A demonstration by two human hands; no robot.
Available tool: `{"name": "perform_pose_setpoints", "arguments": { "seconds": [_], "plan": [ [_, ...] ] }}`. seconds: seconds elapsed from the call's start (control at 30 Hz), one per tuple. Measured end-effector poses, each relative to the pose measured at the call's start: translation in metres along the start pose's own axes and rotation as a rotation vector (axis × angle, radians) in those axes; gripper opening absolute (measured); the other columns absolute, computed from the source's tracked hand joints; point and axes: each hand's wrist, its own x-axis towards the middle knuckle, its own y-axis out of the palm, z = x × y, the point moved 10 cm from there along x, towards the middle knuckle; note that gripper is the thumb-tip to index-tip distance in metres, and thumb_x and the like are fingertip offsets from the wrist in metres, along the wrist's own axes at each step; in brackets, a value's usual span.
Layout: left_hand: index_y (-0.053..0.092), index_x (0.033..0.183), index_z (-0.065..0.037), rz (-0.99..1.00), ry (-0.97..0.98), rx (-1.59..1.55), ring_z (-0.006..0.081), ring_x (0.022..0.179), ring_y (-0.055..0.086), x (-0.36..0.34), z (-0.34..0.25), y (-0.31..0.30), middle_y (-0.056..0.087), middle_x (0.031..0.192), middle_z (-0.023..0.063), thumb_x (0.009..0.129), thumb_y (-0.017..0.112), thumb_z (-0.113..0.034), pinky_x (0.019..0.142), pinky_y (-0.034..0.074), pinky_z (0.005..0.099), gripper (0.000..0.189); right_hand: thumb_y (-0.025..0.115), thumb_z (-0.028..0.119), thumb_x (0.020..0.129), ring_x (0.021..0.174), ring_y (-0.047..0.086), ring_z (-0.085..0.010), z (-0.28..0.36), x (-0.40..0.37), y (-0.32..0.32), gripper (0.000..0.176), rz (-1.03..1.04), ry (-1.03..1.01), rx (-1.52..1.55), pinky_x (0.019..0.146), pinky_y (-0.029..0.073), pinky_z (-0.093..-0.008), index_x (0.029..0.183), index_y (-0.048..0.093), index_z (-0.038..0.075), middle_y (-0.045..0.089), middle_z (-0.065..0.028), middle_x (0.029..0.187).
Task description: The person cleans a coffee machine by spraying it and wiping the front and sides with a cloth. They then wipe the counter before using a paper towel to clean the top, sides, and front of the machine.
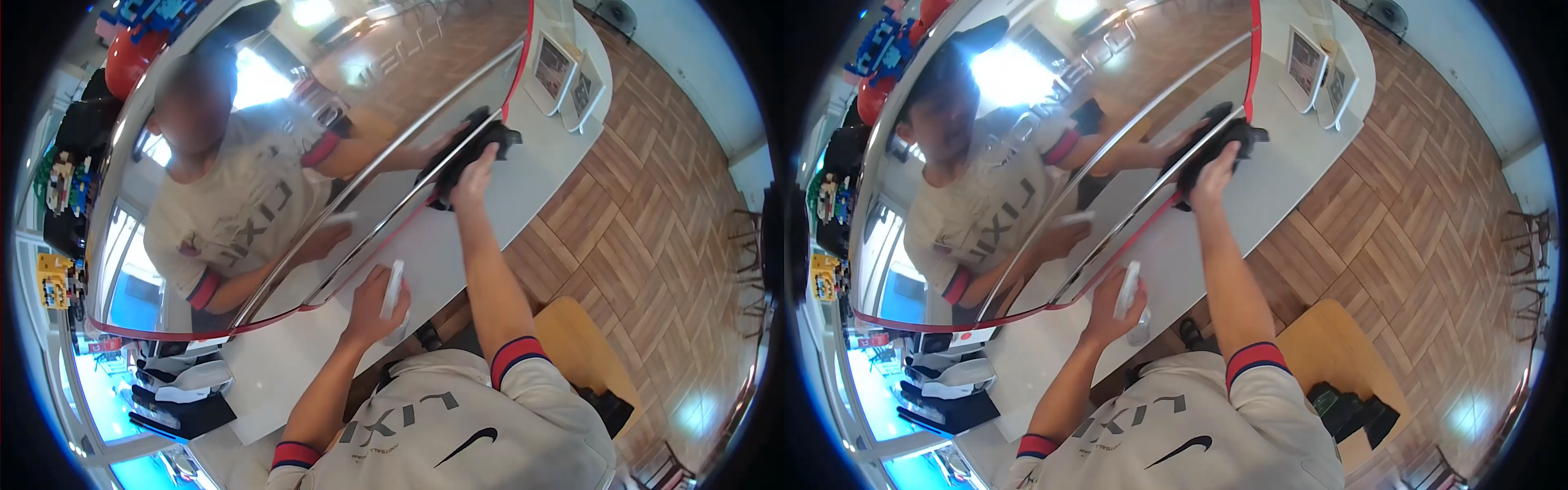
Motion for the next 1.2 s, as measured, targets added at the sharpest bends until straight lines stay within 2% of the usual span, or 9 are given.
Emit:
{"name": "perform_pose_setpoints", "arguments": {
  "seconds": [0.13, 0.3, 0.4, 0.43, 0.47, 0.53, 0.63, 0.87, 1.2],
  "plan": [
    [0.060, 0.083, -0.001, -0.031, -0.009, 0.107, 0.0355, 0.075, 0.060, -0.095, 0.017, -0.042, 0.058, 0.081, 0.0156, 0.082, 0.063, -0.008, 0.067, 0.050, 0.0428, 0.008, 0.041, 0.043, 0.106, 0.134, 0.041, -0.0250, -0.154, -0.118, -0.007, 0.067, 0.137, 0.075, 0.327, 0.116, 0.025, -0.0352, 0.146, 0.030, -0.010, 0.042, -0.0185, 0.147],
    [0.057, 0.085, 0.001, -0.192, -0.163, 0.156, 0.0240, 0.074, 0.059, -0.203, 0.037, -0.104, 0.057, 0.079, 0.0124, 0.088, 0.059, -0.012, 0.068, 0.047, 0.0355, 0.013, 0.046, 0.026, 0.100, 0.146, 0.016, -0.0487, -0.109, -0.314, 0.027, 0.071, 0.366, -0.473, -0.636, 0.120, 0.007, -0.0502, 0.148, 0.013, -0.016, 0.023, -0.0379, 0.151],
    [0.057, 0.083, 0.002, -0.331, -0.381, 0.008, 0.0275, 0.070, 0.058, -0.242, 0.060, -0.124, 0.058, 0.079, 0.0143, 0.086, 0.061, -0.012, 0.062, 0.047, 0.0358, 0.015, 0.045, 0.026, 0.099, 0.143, 0.020, -0.0521, -0.096, -0.255, 0.023, 0.067, 0.254, -0.538, -0.605, 0.119, 0.010, -0.0536, 0.146, 0.021, -0.017, 0.026, -0.0379, 0.150],
    [0.057, 0.083, 0.002, -0.328, -0.371, 0.003, 0.0275, 0.070, 0.058, -0.248, 0.061, -0.125, 0.058, 0.079, 0.0143, 0.086, 0.061, -0.012, 0.062, 0.047, 0.0358, 0.015, 0.040, 0.017, 0.104, 0.132, 0.040, -0.0321, -0.080, -0.212, 0.020, 0.054, 0.099, -0.575, -0.600, 0.113, 0.028, -0.0372, 0.146, 0.023, -0.013, 0.042, -0.0234, 0.143],
    [0.056, 0.083, 0.003, -0.349, -0.373, -0.002, 0.0252, 0.070, 0.058, -0.253, 0.063, -0.129, 0.057, 0.079, 0.0132, 0.087, 0.060, -0.013, 0.063, 0.046, 0.0346, 0.016, 0.041, 0.026, 0.103, 0.132, 0.040, -0.0441, -0.048, -0.165, 0.024, 0.057, -0.029, -0.735, -0.752, 0.113, 0.027, -0.0466, 0.141, 0.029, -0.015, 0.040, -0.0345, 0.141],
    [0.055, 0.085, 0.003, -0.362, -0.364, 0.022, 0.0217, 0.070, 0.057, -0.256, 0.059, -0.135, 0.056, 0.076, 0.0113, 0.087, 0.060, -0.013, 0.065, 0.047, 0.0322, 0.017, 0.039, 0.042, 0.106, 0.098, 0.055, -0.0252, -0.012, -0.075, 0.020, 0.054, 0.042, -0.443, -0.231, 0.090, 0.043, -0.0400, 0.111, 0.054, -0.009, 0.060, -0.0205, 0.110],
    [0.054, 0.087, 0.002, -0.427, -0.422, -0.030, 0.0202, 0.071, 0.057, -0.262, 0.062, -0.140, 0.056, 0.077, 0.0111, 0.087, 0.059, -0.012, 0.066, 0.047, 0.0319, 0.015, 0.029, 0.064, 0.101, 0.124, 0.054, -0.0334, -0.035, -0.015, -0.020, 0.088, -0.159, -0.283, -0.188, 0.107, 0.038, -0.0352, 0.133, 0.048, -0.016, 0.056, -0.0276, 0.133],
    [0.053, 0.094, 0.001, -0.277, -0.428, -0.069, 0.0191, 0.079, 0.059, -0.231, 0.064, -0.125, 0.055, 0.085, 0.0096, 0.093, 0.059, -0.016, 0.075, 0.050, 0.0329, 0.018, 0.036, 0.043, 0.107, 0.133, 0.044, -0.0251, -0.082, -0.200, -0.001, 0.062, -0.123, -0.543, -0.573, 0.113, 0.030, -0.0337, 0.140, 0.044, -0.009, 0.050, -0.0164, 0.143],
    [0.057, 0.085, 0.002, -0.430, -0.401, 0.062, 0.0230, 0.069, 0.057, -0.238, 0.059, -0.135, 0.056, 0.079, 0.0118, 0.086, 0.061, -0.012, 0.063, 0.046, 0.0339, 0.014, 0.027, 0.053, 0.104, 0.114, 0.060, -0.0332, 0.029, 0.098, -0.013, 0.064, -0.089, -0.068, -0.065, 0.101, 0.046, -0.0423, 0.129, 0.056, 0.001, 0.063, -0.0184, 0.120]
  ]
}}
